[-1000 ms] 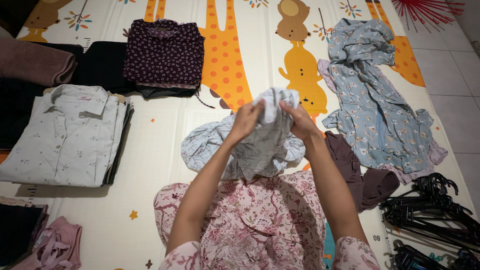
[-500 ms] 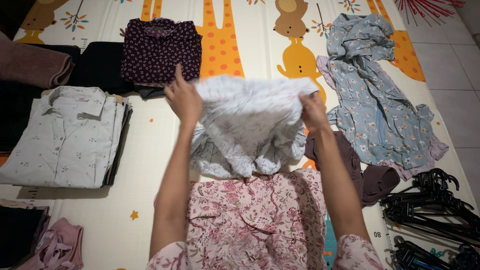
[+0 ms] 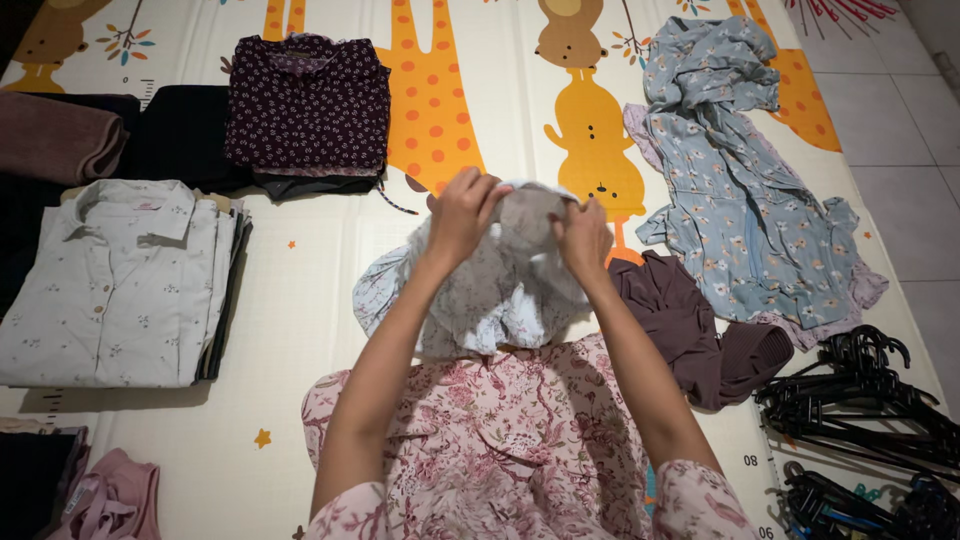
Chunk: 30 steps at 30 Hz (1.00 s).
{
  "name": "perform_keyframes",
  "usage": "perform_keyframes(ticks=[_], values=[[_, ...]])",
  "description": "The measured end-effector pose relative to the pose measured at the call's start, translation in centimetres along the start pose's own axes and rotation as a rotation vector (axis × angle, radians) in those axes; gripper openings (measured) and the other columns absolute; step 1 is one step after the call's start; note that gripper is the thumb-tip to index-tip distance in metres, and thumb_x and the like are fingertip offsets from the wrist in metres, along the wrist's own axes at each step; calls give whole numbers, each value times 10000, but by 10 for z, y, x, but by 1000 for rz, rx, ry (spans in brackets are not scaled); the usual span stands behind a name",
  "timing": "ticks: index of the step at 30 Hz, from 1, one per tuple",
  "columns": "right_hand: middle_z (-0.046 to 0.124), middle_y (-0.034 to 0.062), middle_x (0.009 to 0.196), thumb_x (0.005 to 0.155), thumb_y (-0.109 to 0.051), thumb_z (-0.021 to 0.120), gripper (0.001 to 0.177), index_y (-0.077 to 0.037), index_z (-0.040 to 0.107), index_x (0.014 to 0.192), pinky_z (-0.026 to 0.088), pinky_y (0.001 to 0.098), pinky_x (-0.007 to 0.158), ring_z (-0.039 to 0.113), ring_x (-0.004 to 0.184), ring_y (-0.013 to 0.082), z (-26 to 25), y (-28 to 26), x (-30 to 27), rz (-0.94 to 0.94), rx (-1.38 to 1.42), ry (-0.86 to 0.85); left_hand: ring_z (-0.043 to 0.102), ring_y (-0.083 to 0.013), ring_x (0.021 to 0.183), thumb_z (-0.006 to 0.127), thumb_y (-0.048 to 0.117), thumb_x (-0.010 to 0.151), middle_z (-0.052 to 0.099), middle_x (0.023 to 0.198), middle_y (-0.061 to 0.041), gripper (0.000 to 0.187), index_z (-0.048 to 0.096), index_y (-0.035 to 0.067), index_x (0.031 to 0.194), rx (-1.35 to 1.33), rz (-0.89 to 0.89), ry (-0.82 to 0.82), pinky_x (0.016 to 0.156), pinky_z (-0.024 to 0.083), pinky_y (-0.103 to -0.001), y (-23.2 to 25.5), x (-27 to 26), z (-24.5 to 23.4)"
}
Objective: The person folds a dark patterned dress on a floor mat, smoothing and aligning the fabric before stacking it. Then the person picks up a light patterned dress, turns it inside out, and begins folding it.
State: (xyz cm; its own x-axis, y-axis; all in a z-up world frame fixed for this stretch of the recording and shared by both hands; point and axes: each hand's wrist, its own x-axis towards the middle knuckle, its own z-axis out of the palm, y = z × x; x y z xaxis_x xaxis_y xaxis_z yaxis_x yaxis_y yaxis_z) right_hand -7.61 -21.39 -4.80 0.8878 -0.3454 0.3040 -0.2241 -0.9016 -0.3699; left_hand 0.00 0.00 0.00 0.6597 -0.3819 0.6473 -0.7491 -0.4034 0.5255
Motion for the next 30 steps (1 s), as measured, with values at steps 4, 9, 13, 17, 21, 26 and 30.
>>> perform_keyframes(ticks=[4,9,13,17,21,26,30], values=[[630,149,1232,834,-89,738,58,-47,740,874,524,477,857,583,1142,331,13,35,8,-198,-195,283,582,-250,767,685,332,1017,662,839,-98,308,735,42,927,276,27,21,731,473,-368,-23,9,-18],[668,97,1275,681,48,565,439,-137,799,1003,538,438,957,631,1148,351,6,58,21,-514,222,159,534,-263,884,724,332,1001,693,857,-58,270,761,78,918,257,-131,-80,858,452,-418,-36,9,-53],[703,121,1136,797,98,522,537,-149,791,1191,543,396,880,672,962,338,-24,56,28,-218,509,-144,495,-304,994,868,336,720,671,974,-83,426,732,80,1032,114,-218,-345,912,448,-424,-37,20,-70],[635,164,1206,877,-81,762,310,-120,733,1182,564,380,837,685,973,294,-43,55,31,-141,397,-272,487,-371,1037,854,126,587,638,1085,-126,574,682,67,1131,126,-74,-414,920,450,-468,-40,20,-72],[623,196,1297,788,40,619,546,-169,760,1272,568,423,900,704,987,333,-22,58,27,-266,51,-176,565,-372,1059,678,-31,798,614,1097,-162,346,652,63,1130,60,30,-295,933,492,-471,-41,17,-62],[656,316,1190,699,-31,690,911,83,447,1570,536,501,831,662,1006,461,2,55,22,-410,38,-218,633,-374,970,618,89,914,652,989,-170,156,644,46,1061,117,43,-211,877,490,-485,-28,8,-46],[742,260,967,896,-378,769,701,41,512,1396,565,477,859,728,941,393,-32,37,27,-144,10,-454,647,-350,957,514,204,1065,662,951,-175,223,622,15,1117,-5,-166,-342,861,487,-467,-16,7,-54]])
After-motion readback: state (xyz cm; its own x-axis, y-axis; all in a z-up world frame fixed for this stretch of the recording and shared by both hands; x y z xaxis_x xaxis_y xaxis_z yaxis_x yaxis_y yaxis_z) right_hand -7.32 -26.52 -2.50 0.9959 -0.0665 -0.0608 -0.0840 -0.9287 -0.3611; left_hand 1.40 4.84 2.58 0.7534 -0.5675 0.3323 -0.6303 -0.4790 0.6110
